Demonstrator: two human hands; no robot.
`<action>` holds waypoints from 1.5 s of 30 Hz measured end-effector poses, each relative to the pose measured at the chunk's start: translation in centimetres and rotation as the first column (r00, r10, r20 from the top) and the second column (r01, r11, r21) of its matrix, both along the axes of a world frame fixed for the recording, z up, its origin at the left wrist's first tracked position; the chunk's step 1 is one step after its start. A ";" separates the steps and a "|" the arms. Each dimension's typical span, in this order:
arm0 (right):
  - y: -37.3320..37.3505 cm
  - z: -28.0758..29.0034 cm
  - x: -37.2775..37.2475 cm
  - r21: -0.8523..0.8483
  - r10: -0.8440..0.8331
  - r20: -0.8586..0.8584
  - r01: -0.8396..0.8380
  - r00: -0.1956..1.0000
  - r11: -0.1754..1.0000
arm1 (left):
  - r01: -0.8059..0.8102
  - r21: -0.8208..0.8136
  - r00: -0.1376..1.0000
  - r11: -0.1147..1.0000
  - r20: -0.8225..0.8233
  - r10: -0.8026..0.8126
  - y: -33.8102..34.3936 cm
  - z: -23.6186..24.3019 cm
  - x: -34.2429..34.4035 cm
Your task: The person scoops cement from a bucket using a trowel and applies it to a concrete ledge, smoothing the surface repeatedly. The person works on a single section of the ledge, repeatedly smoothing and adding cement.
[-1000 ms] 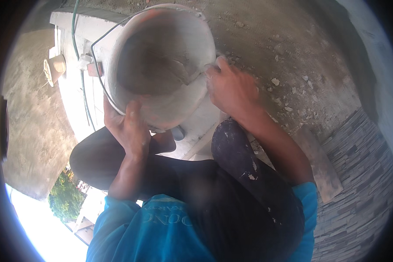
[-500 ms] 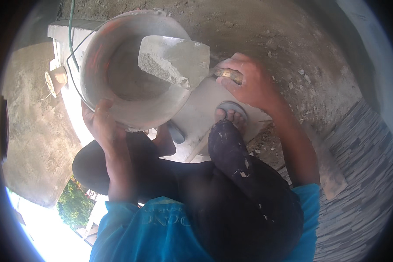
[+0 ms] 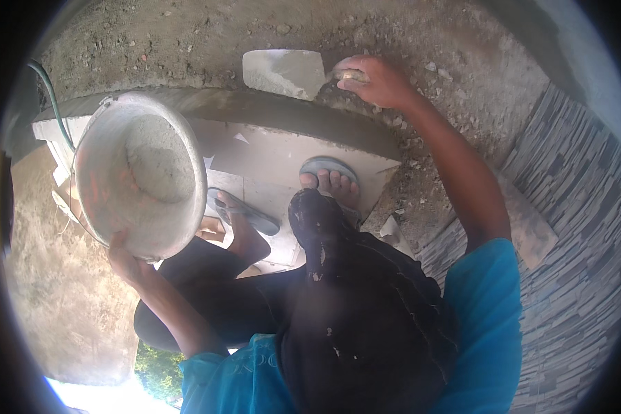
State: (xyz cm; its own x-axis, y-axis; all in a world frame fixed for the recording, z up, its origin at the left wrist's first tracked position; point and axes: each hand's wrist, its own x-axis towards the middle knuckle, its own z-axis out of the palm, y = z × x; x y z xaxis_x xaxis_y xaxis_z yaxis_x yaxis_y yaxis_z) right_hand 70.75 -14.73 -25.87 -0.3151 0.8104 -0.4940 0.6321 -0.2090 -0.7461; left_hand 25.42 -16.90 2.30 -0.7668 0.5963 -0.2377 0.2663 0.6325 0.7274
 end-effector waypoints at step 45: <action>-2.6 5.7 -9.6 0.500 0.011 0.198 -0.111 0.980 0.859 | -0.390 0.104 0.912 0.915 0.181 0.368 1.1 -0.7 -3.9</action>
State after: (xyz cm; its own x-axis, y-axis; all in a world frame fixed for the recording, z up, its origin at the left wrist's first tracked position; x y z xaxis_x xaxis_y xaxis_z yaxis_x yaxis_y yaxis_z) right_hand 61.17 -17.36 -20.14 -0.3177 0.9453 -0.0734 0.7654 0.2100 -0.6083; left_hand 21.55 -15.85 1.56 -0.9015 0.3028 -0.3092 -0.0963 0.5562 0.8255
